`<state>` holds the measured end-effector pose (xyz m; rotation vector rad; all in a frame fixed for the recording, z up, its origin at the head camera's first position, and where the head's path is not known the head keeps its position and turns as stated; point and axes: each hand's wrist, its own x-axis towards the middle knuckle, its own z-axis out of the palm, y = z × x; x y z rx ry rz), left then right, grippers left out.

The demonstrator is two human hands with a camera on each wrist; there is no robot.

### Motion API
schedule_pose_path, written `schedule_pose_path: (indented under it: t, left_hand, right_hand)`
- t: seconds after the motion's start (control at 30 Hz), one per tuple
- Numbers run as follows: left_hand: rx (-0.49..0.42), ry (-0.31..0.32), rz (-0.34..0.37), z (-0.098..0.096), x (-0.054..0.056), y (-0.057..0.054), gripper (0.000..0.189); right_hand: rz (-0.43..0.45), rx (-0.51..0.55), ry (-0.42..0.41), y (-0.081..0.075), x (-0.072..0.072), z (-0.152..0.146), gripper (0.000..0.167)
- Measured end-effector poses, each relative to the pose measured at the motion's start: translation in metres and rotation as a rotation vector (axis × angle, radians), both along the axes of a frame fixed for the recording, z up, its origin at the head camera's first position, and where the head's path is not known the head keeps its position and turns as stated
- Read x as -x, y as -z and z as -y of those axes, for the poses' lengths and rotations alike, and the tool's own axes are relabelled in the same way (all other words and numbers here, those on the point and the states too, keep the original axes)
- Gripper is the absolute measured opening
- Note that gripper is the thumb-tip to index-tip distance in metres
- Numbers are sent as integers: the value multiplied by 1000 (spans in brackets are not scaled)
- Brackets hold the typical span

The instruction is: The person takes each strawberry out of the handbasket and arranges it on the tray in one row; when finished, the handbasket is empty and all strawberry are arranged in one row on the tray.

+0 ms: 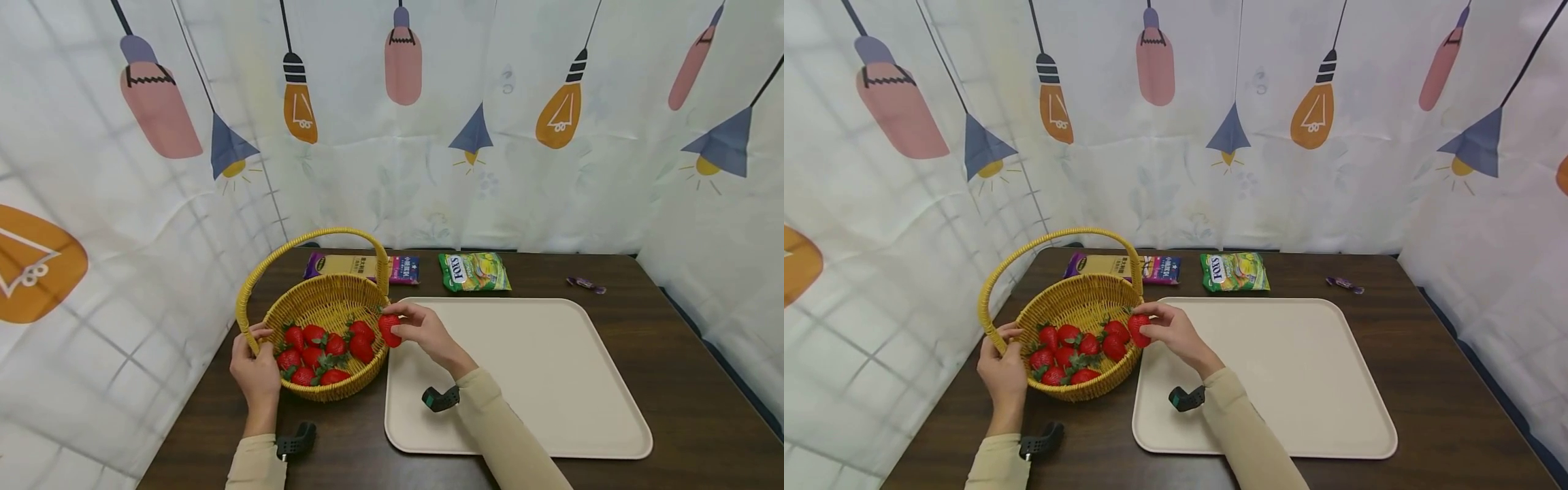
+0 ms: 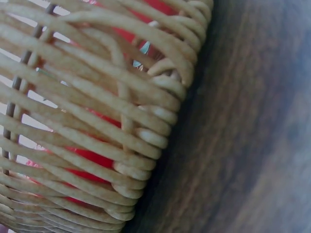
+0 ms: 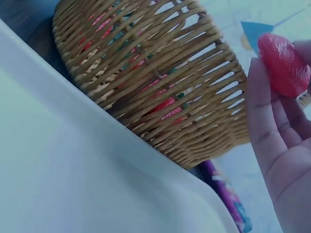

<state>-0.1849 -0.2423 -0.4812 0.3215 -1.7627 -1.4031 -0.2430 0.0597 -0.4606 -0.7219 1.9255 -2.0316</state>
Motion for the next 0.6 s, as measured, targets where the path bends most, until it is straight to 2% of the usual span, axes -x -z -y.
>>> schedule_pose_path:
  t: [0.1, 0.2, 0.4, 0.47, 0.6]
  left_hand:
    - [8, 5, -5, 1, -1, 0, 22]
    - [7, 14, -3, 1, -2, -1, 21]
    - [15, 40, 11, 2, -1, 0, 20]
    - [15, 37, 10, 2, -2, -1, 18]
    - [21, 24, 1, -6, -8, -13, 15]
  right_hand:
    - [4, 34, 25, 5, 1, -3, 34]
    - [29, 36, 86, 11, 4, -6, 34]
    - [191, 54, 265, 20, 8, -11, 38]
    - [202, 20, 321, 23, 10, -12, 35]
    - [120, -166, 425, 33, 13, -12, 28]
